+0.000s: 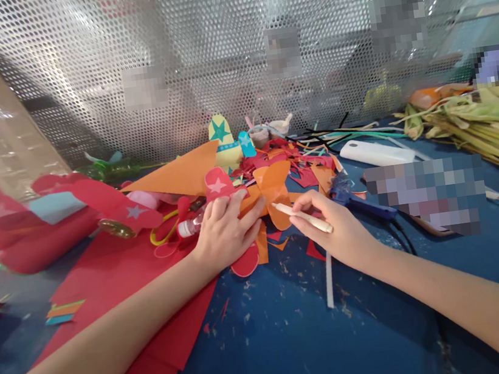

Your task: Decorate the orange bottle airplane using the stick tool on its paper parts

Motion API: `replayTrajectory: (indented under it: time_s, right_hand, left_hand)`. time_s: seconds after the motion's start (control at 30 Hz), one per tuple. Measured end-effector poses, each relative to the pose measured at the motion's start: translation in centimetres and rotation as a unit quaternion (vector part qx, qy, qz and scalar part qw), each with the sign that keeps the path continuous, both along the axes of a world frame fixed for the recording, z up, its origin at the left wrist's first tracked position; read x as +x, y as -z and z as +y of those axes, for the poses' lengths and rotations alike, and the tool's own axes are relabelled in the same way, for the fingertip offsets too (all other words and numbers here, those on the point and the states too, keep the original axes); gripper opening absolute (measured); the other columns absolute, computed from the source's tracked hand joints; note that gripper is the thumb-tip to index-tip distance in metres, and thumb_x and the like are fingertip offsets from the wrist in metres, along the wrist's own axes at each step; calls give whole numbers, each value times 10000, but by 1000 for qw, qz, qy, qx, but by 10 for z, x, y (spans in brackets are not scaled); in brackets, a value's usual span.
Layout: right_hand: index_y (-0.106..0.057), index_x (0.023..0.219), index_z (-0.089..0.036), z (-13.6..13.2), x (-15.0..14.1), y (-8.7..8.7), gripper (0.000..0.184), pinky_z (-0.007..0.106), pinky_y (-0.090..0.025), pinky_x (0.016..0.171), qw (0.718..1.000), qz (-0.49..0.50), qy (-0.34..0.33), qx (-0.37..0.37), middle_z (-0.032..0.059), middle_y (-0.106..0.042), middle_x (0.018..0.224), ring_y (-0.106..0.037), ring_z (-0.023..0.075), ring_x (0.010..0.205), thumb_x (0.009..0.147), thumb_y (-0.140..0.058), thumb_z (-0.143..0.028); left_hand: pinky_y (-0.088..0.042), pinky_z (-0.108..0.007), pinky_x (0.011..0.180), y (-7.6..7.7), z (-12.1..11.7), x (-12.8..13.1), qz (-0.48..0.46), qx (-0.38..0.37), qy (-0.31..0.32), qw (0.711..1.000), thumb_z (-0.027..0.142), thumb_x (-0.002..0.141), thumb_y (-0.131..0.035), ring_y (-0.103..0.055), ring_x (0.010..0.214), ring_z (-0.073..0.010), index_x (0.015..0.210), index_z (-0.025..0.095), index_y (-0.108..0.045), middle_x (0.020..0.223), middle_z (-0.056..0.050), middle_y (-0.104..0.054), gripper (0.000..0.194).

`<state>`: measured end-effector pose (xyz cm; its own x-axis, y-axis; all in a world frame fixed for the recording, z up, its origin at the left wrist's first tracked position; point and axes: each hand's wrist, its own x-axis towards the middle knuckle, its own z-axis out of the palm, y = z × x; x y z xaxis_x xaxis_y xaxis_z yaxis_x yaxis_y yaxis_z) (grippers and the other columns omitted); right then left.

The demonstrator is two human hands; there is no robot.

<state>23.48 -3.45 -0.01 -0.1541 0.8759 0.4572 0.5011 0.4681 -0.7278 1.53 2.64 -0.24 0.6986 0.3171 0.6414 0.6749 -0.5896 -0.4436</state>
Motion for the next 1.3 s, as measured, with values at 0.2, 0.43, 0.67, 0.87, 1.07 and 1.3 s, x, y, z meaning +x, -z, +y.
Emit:
replayTrajectory:
  time_s: [0.2,0.43,0.67,0.87,1.07,1.3]
  right_hand:
    - [-501,872,-221,1,-1,-1,77,252,-466,667,1000,6,-4,-1,6,-610,858,-599,131,722,904,-527,-287]
    - [-504,876,-223,0,-1,-3,74,264,-468,676,1000,-1,-1,-1,12,-617,863,-603,140,736,901,-525,-290]
    - [-505,876,-222,-1,0,-4,73,266,-462,659,1000,-4,3,1,14,-617,864,-594,139,715,893,-531,-288]
    - [-507,869,-221,-2,-1,-3,75,254,-448,627,1000,-4,6,-3,5,-610,838,-579,128,684,904,-519,-286]
    - [-506,863,-217,-1,-1,-4,86,251,-433,605,1000,1,18,1,2,-609,824,-566,123,660,903,-519,-292]
    - [-508,870,-222,-1,0,-4,92,261,-440,608,1000,-9,21,1,5,-619,830,-579,132,665,902,-514,-309]
  left_hand:
    - [-439,-377,735,0,0,0,2,3,5,1000,337,896,-548,-479,851,-251,1187,247,-631,1163,-123,-613,315]
    - [-442,-380,742,0,1,-1,-1,3,11,1000,326,889,-562,-482,858,-252,1182,236,-636,1164,-128,-612,315]
    - [-444,-380,736,0,0,0,-1,1,10,1000,330,887,-565,-486,853,-252,1178,240,-637,1163,-124,-614,312]
    - [-444,-379,737,0,0,0,-5,1,9,1000,330,886,-568,-484,859,-251,1171,241,-638,1161,-122,-615,307]
    - [-447,-386,742,-1,0,0,-6,2,14,1000,323,882,-570,-477,858,-255,1159,239,-645,1163,-127,-614,300]
    - [-446,-382,742,-1,0,0,-6,1,14,1000,328,882,-572,-482,859,-251,1174,238,-637,1159,-124,-614,313]
